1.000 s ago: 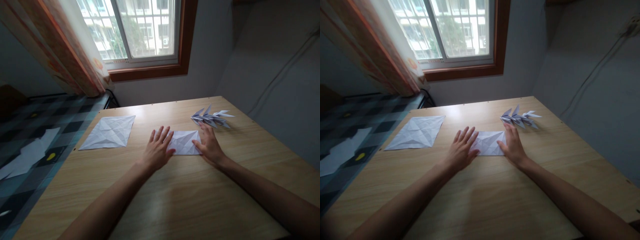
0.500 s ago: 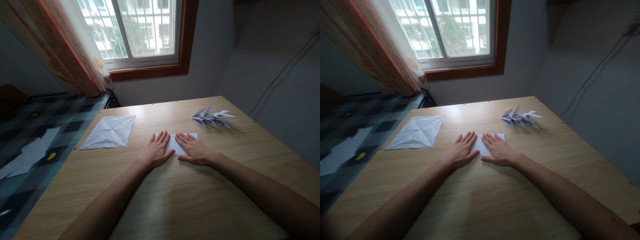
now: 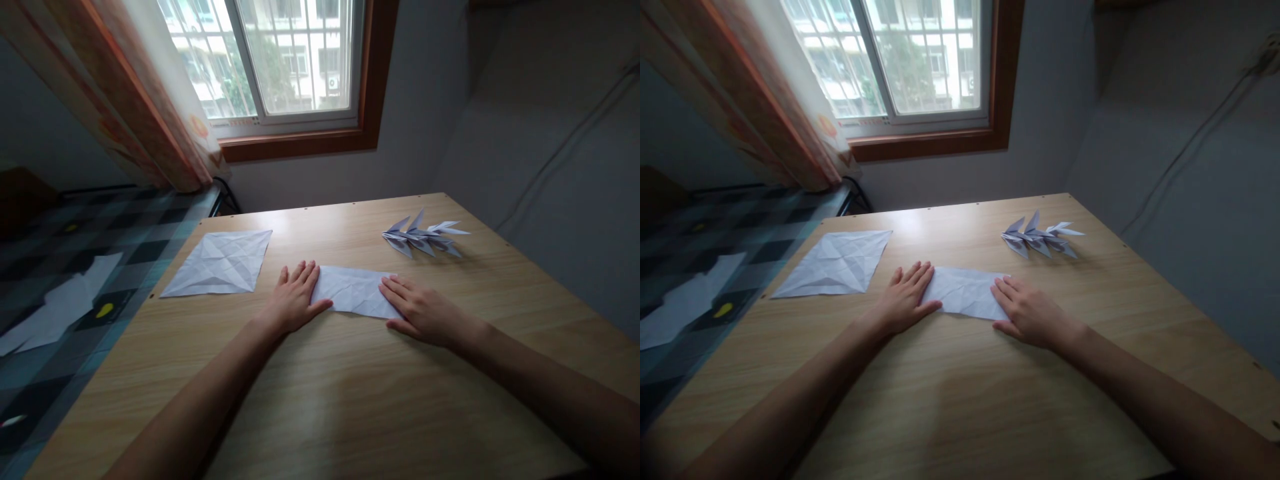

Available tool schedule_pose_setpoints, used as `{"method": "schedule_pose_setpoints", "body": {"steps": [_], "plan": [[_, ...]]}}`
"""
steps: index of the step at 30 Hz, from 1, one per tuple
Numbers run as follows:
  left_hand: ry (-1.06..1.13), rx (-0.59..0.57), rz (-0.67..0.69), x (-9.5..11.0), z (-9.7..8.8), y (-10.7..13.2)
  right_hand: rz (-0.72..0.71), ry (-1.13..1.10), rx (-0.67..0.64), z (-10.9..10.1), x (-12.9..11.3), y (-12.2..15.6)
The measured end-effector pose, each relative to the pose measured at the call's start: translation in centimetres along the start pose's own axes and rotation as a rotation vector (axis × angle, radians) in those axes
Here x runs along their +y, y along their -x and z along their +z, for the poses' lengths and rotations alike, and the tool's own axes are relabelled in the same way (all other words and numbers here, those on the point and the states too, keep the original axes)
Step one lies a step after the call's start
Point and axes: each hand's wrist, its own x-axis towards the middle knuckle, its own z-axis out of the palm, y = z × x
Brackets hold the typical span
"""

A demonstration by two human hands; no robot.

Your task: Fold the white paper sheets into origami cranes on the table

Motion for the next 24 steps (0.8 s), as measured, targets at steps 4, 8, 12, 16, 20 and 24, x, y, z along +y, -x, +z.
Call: {"method": "schedule_pose_setpoints", "body": {"steps": [4,8,12,16,20,24], "plan": [[-0.029,0.157,0.184,1.5,-0.9,0.5,-0.167,0.100,0.054,-0.4,-1.7,-0.2],[0.072,0.155,0.413,4.4,-1.1,0.7,-0.209,0.086,0.079,-0.5,-3.1,-0.8],[0.117,0.154,0.466,6.0,-0.3,0.7,-0.211,0.058,0.145,-0.6,-4.3,-2.0],[0.168,0.250,0.419,5.3,0.3,0.9,-0.173,-0.122,0.215,-0.4,-4.1,-2.7],[0.333,0.268,0.366,4.5,0.3,0.8,0.048,-0.355,0.263,-0.2,-2.6,-2.6],[0.408,0.277,0.222,4.4,0.4,0.5,0.336,-0.475,0.254,-0.2,-1.9,-2.8]]}}
